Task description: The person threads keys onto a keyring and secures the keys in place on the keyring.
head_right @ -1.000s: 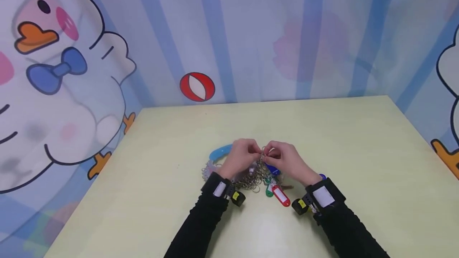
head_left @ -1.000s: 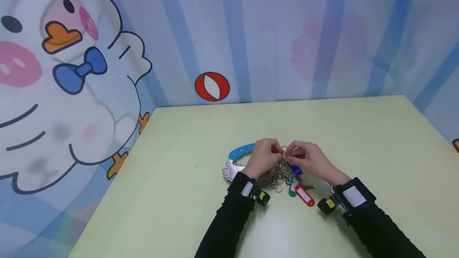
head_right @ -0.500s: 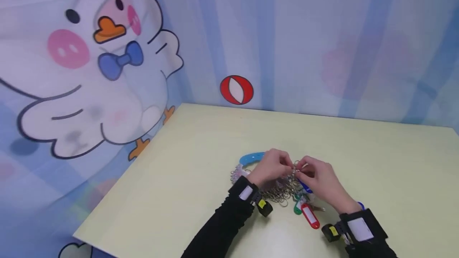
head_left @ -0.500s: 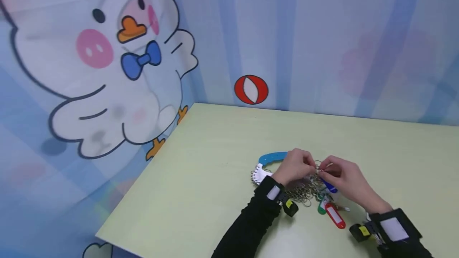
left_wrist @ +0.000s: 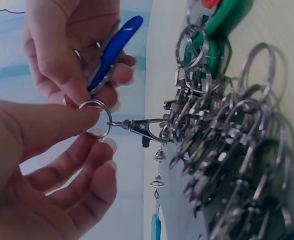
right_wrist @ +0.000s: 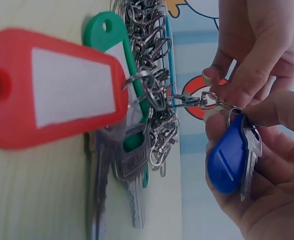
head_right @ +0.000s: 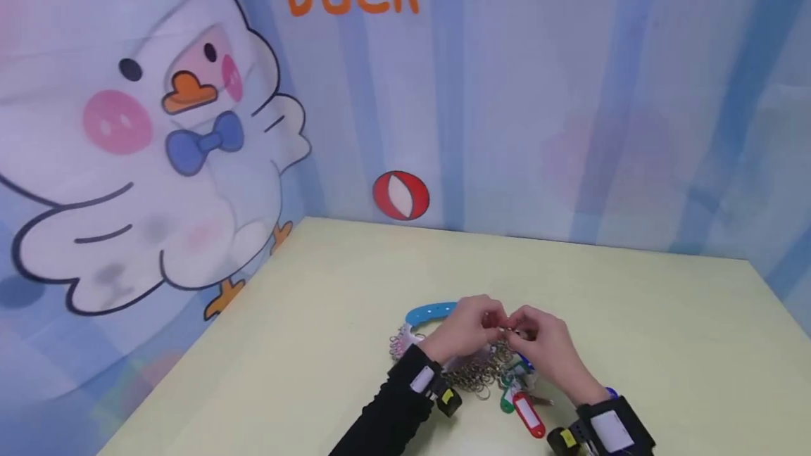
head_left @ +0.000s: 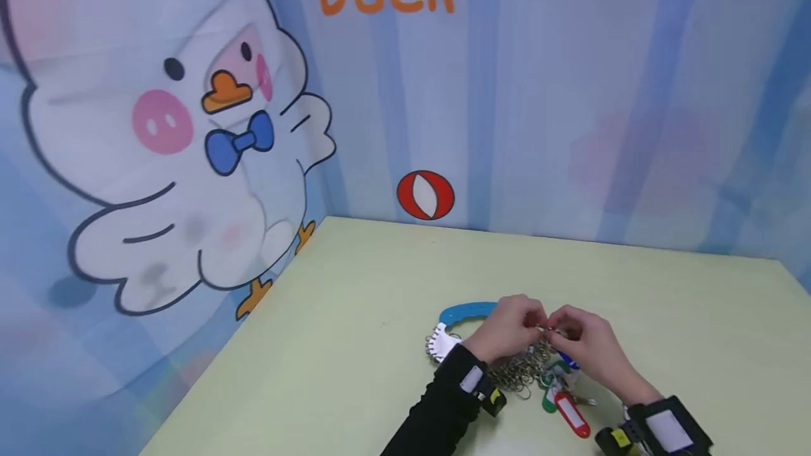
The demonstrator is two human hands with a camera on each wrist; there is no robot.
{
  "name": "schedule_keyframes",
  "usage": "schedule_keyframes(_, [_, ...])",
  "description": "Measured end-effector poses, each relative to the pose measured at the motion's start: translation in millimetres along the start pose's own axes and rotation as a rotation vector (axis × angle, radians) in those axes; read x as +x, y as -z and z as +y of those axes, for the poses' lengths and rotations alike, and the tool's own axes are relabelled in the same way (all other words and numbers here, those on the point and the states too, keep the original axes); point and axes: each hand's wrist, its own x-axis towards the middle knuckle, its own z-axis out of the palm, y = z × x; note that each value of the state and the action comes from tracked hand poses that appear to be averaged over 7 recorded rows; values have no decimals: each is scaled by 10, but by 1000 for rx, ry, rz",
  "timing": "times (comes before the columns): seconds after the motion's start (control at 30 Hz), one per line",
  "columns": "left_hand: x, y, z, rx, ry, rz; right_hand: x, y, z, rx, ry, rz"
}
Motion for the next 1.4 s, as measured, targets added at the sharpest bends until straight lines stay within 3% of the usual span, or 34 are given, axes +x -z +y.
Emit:
schedule_keyframes(0.13, [-140, 98, -182, -81, 19, 65, 72, -210, -48, 103, 36, -31])
schedule_keyframes(0.3, [-519, 377, -540, -88, 142, 191, 332, -688, -234, 209, 125, -201])
schedule_keyframes(0.47, [-715, 462, -687, -87, 246, 245, 412, -897, -364, 239, 151, -286])
schedule_keyframes(0.53, [-711, 464, -679, -72, 252, 228, 413, -903, -372, 222, 145, -270])
schedule_keyframes(0.7, [-620, 474, -557, 32, 185, 170, 402, -840, -354, 223, 107, -164])
schedule_keyframes(0.83, [-642, 464, -515, 133, 179, 160, 380, -873, -370, 267, 86, -183])
schedule_keyframes(0.93, [-732, 461, -560, 177, 203, 203, 374, -978, -405, 297, 106, -211])
schedule_keyframes(1.1, [-973, 485, -666, 168, 313, 251, 353, -1209, -486, 317, 140, -294])
schedule_keyframes(1.2, [-989, 485, -676, 169, 361, 267, 363, -1228, -492, 307, 163, -330])
schedule_keyframes(1.3, [-871, 481, -643, 165, 325, 279, 381, -1129, -459, 297, 175, -261])
schedule_keyframes(1.4, [-783, 456, -611, 133, 236, 250, 359, -1029, -410, 322, 123, -200])
